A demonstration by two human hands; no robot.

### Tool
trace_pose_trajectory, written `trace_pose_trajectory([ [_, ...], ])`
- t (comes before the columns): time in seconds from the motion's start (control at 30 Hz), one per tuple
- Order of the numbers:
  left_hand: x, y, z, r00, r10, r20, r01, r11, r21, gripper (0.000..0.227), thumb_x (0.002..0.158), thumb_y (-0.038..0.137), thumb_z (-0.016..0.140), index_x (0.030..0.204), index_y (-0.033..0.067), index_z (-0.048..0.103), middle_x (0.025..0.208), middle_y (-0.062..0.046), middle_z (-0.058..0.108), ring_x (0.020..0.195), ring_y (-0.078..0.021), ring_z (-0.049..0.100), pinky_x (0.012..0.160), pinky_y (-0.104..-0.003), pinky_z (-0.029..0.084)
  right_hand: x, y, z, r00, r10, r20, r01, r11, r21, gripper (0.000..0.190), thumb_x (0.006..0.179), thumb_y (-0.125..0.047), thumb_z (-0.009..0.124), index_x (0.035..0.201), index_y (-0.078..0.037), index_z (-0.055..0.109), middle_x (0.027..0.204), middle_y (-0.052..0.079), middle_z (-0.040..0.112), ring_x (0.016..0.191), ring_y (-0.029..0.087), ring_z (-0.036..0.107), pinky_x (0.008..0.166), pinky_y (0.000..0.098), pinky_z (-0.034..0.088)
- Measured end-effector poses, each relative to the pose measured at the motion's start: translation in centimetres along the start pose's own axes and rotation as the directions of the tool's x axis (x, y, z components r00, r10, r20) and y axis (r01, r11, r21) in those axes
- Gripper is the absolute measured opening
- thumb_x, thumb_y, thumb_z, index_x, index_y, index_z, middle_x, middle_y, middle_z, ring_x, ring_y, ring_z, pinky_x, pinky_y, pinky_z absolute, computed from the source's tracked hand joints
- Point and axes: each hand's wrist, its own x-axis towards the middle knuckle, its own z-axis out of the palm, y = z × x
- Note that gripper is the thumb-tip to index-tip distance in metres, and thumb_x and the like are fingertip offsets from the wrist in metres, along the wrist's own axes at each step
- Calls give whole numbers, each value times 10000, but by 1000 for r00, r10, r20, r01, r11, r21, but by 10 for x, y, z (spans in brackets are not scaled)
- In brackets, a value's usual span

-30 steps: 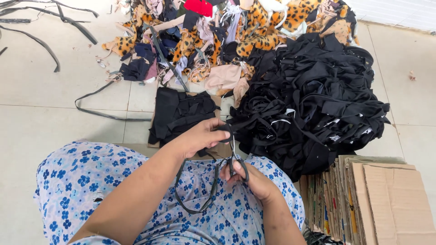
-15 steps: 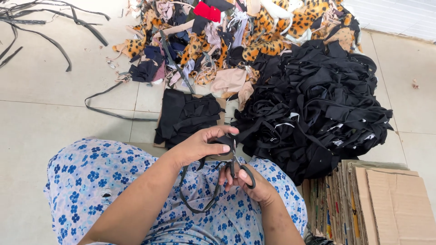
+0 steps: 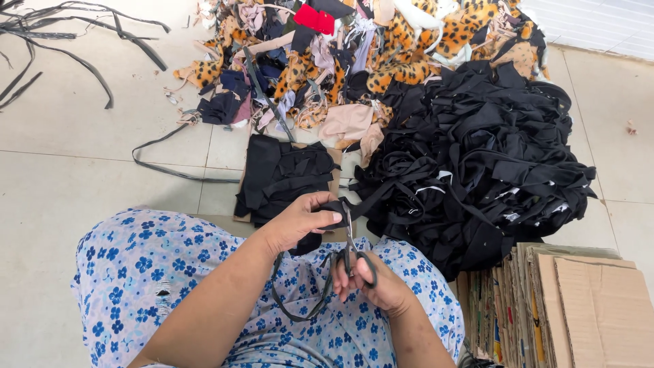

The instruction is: Trimming black fabric scraps with scissors and sorting them into a stack

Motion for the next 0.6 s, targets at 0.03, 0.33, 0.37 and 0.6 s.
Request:
trace_pose_trajectory([
  [0.03,-2,1,1,1000,0,0,0,1000,1,121,880,216,705,977,149,676,910,36,666,825,-79,602,743,-246,479,0,2,-1,1000,0,0,0,1000,1,690,832,-744,597,765,-57,608,831,123,631,745,228,670,617,309,584],
  [0.33,-11,18,2,993,-84,85,75,992,102,346,865,185,715,1170,23,700,1069,-30,737,959,-95,670,927,-231,524,5,12,-2,996,-78,45,74,994,85,638,912,-707,510,836,-80,601,876,90,598,837,207,664,693,316,571],
  [0.37,-10,17,-1,995,-43,90,34,994,102,218,876,185,716,1059,70,699,944,21,671,842,-64,589,802,-213,469,6,11,0,998,-56,-38,58,995,79,619,869,-696,583,736,-92,585,757,74,589,712,190,623,601,286,517],
  [0.6,2,-1,-15,998,51,34,-51,999,-8,167,867,255,720,969,132,672,825,60,588,702,-45,493,627,-205,388,2,8,2,997,-12,74,2,992,126,638,879,-689,591,816,-54,602,828,109,596,724,192,629,587,272,578],
])
